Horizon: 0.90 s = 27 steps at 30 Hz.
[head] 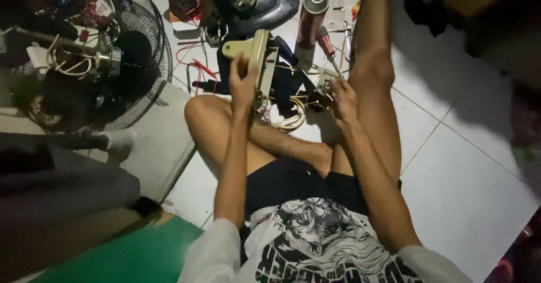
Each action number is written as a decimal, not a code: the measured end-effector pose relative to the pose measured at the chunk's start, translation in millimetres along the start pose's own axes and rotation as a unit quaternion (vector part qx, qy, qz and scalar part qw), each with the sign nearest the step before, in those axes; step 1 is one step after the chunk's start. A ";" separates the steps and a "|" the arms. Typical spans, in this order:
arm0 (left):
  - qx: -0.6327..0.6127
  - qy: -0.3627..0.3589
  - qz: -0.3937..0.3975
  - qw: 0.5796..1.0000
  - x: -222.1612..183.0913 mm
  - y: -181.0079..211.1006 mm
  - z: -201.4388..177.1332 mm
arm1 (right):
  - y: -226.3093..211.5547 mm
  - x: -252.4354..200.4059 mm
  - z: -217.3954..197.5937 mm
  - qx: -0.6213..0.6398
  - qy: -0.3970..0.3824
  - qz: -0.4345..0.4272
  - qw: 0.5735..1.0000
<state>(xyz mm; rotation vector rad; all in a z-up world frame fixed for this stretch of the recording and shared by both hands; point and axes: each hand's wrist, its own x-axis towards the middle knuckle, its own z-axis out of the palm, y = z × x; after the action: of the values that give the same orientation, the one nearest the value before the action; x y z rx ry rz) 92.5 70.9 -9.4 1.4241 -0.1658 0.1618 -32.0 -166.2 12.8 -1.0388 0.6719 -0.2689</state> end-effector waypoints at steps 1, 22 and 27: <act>0.000 0.035 -0.115 0.993 22.1 -39.8 -13.5 | -11.7 -6.5 8.0 -0.017 -0.018 0.005 1.000; -0.283 0.213 -0.328 0.876 96.2 -70.3 2.1 | -8.1 10.3 -14.1 0.020 -0.031 -0.052 0.998; -0.396 0.101 -0.172 0.896 70.7 -3.1 10.4 | 7.9 33.7 -33.6 0.115 -0.037 -0.021 0.992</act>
<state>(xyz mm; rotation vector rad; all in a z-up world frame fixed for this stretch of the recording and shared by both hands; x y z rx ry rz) 162.1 61.0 3.9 0.5943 0.1844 -0.0539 -28.0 -203.1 -18.1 -0.8394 0.5378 -0.3350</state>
